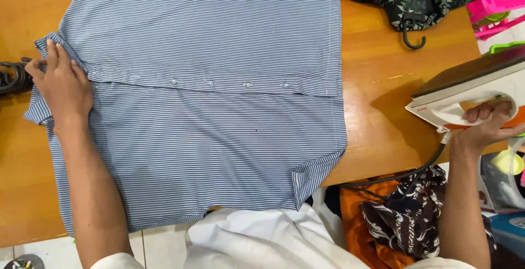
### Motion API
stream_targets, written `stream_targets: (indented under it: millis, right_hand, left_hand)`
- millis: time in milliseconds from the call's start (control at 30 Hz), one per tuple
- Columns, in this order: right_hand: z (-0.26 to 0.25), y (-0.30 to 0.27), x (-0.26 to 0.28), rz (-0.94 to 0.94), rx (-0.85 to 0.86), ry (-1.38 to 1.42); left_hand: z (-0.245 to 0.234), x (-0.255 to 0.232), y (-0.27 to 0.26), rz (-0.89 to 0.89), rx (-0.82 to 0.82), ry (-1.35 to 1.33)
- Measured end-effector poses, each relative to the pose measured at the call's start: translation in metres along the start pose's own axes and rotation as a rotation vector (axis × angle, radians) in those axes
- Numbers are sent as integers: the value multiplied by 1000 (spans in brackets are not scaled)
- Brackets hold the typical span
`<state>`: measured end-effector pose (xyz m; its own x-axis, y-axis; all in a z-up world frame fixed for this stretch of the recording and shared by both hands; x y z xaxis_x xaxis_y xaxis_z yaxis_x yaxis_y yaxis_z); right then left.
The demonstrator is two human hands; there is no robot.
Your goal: Ironing a blue striped button-down shirt on a wooden surface
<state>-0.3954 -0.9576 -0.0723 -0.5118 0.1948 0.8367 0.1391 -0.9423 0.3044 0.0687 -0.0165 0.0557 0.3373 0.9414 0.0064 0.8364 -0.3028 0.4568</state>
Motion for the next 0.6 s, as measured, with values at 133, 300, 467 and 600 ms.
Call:
stream_targets:
  millis: [133, 300, 467, 600]
  right_hand:
    - [28, -6, 10, -150, 139, 18]
    - [89, -48, 37, -81, 204, -188]
    - [130, -68, 67, -163, 411, -340]
    - [129, -57, 59, -264, 521, -394]
  left_hand:
    - [9, 2, 0, 22, 1, 71]
    - [1, -2, 2, -24, 9, -14]
    - [8, 3, 2, 3, -20, 14]
    - [10, 0, 2, 35, -20, 113]
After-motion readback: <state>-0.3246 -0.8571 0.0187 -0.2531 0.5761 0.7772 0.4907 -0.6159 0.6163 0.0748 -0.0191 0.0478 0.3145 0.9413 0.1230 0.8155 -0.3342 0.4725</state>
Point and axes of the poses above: each hand's wrist, its own y-axis towards the middle knuckle, its own z-axis out of the palm, x = y × z, the point moved 10 cm from there along y, towards the middle knuckle, and after that the axes turned 3 degrees about -y, right-handed, at the moved point
